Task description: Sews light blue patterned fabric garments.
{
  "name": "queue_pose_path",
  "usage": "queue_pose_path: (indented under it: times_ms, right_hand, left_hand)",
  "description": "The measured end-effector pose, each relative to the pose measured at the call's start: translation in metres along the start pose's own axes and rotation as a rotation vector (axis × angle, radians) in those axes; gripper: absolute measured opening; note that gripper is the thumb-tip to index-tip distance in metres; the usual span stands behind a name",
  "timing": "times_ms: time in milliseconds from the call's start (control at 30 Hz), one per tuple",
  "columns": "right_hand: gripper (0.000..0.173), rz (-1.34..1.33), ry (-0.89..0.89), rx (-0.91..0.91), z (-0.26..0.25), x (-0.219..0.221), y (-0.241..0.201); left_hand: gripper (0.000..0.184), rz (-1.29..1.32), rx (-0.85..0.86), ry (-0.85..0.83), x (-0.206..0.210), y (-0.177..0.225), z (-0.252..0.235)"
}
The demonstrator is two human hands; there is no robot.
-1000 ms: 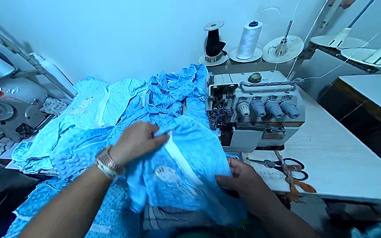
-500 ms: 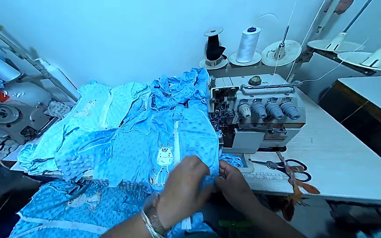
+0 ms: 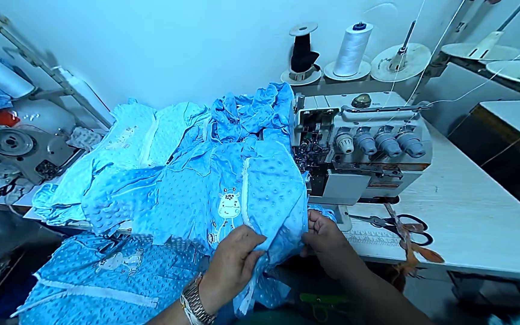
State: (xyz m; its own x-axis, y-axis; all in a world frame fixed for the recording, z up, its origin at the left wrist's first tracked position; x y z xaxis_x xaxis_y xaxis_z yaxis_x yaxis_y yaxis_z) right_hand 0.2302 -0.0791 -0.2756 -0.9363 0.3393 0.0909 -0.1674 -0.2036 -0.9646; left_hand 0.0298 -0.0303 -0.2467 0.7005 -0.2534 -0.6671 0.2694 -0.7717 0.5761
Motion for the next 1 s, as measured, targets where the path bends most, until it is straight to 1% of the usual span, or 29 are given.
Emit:
queue_pose_path:
  times_ms: [67, 100, 133, 200, 267, 300, 333, 400, 433, 533, 600, 667, 700, 767, 833, 900, 933, 1000]
  right_hand:
    - [0.039, -0.103, -0.022, 0.042, 0.004, 0.008, 0.0]
    - [0.04, -0.146, -0.018, 0.036, 0.005, 0.012, 0.0]
    - [0.037, -0.169, -0.005, 0.013, 0.006, 0.015, 0.0]
    - [0.029, -0.106, 0.044, -0.09, 0.004, 0.019, 0.0]
    - [0.023, -0.011, 0.054, -0.203, 0.002, 0.021, -0.001]
    - [0.019, 0.019, 0.026, -0.238, 0.002, 0.023, -0.001]
    - [0.018, 0.036, -0.011, -0.245, 0.002, 0.024, -0.002]
    - [0.022, 0.035, -0.048, -0.212, 0.004, 0.023, -0.006]
    - [0.02, 0.023, -0.034, -0.192, 0.006, 0.02, -0.008]
    - [0.016, -0.08, 0.066, -0.186, 0.008, 0.002, -0.013]
    - [0.014, -0.148, 0.105, -0.142, 0.01, -0.006, -0.011]
    - [0.015, -0.181, 0.064, -0.076, 0.013, -0.005, -0.008]
    - [0.017, -0.191, 0.038, -0.054, 0.016, -0.001, -0.007]
    - [0.019, -0.221, 0.006, -0.035, 0.021, 0.006, -0.006]
    - [0.02, -0.225, -0.009, -0.029, 0.023, 0.014, -0.002]
    - [0.022, -0.185, -0.015, -0.069, 0.023, 0.02, 0.001]
    - [0.022, -0.128, -0.012, -0.12, 0.022, 0.022, 0.002]
    - [0.02, 0.075, 0.0, -0.271, 0.019, 0.024, 0.001]
  left_hand:
    - [0.018, 0.009, 0.057, 0.11, -0.009, 0.003, -0.002]
    - [0.018, 0.002, 0.091, 0.172, -0.012, 0.005, -0.004]
    - [0.018, -0.01, 0.122, 0.227, -0.014, 0.009, -0.006]
    - [0.02, -0.062, 0.179, 0.279, -0.013, 0.018, -0.011]
    - [0.022, -0.096, 0.237, 0.256, -0.008, 0.027, -0.016]
    - [0.023, -0.105, 0.263, 0.232, -0.004, 0.03, -0.018]
    - [0.023, -0.115, 0.293, 0.211, -0.001, 0.033, -0.021]
    - [0.021, -0.146, 0.345, 0.179, 0.005, 0.037, -0.025]
    - [0.021, -0.155, 0.361, 0.169, 0.007, 0.037, -0.026]
    - [0.019, -0.15, 0.374, 0.151, 0.009, 0.036, -0.027]
    - [0.02, -0.127, 0.373, 0.131, 0.011, 0.035, -0.028]
    - [0.023, -0.064, 0.352, 0.133, 0.011, 0.036, -0.03]
    - [0.026, -0.005, 0.318, 0.162, 0.009, 0.036, -0.033]
    - [0.03, 0.17, 0.197, 0.264, 0.0, 0.038, -0.042]
    - [0.022, 0.369, 0.034, 0.365, -0.016, 0.04, -0.055]
    - [0.014, 0.511, -0.121, 0.409, -0.027, 0.044, -0.068]
    - [0.014, 0.547, -0.157, 0.411, -0.03, 0.047, -0.073]
    - [0.015, 0.529, -0.125, 0.395, -0.028, 0.052, -0.078]
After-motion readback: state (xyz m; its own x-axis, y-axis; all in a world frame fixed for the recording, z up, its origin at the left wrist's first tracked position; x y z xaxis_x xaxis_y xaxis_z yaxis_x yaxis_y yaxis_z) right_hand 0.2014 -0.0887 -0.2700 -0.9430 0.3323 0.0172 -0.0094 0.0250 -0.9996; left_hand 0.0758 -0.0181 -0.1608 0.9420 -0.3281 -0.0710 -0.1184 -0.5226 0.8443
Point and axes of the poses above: each hand's wrist, its own z-axis away from the middle knuckle, its own x-axis out of the palm, y = z × x, the point moved 5 cm from there along -z, towards the middle knuckle, and after that the axes turned 1 degree about -x, right-handed, at the moved point
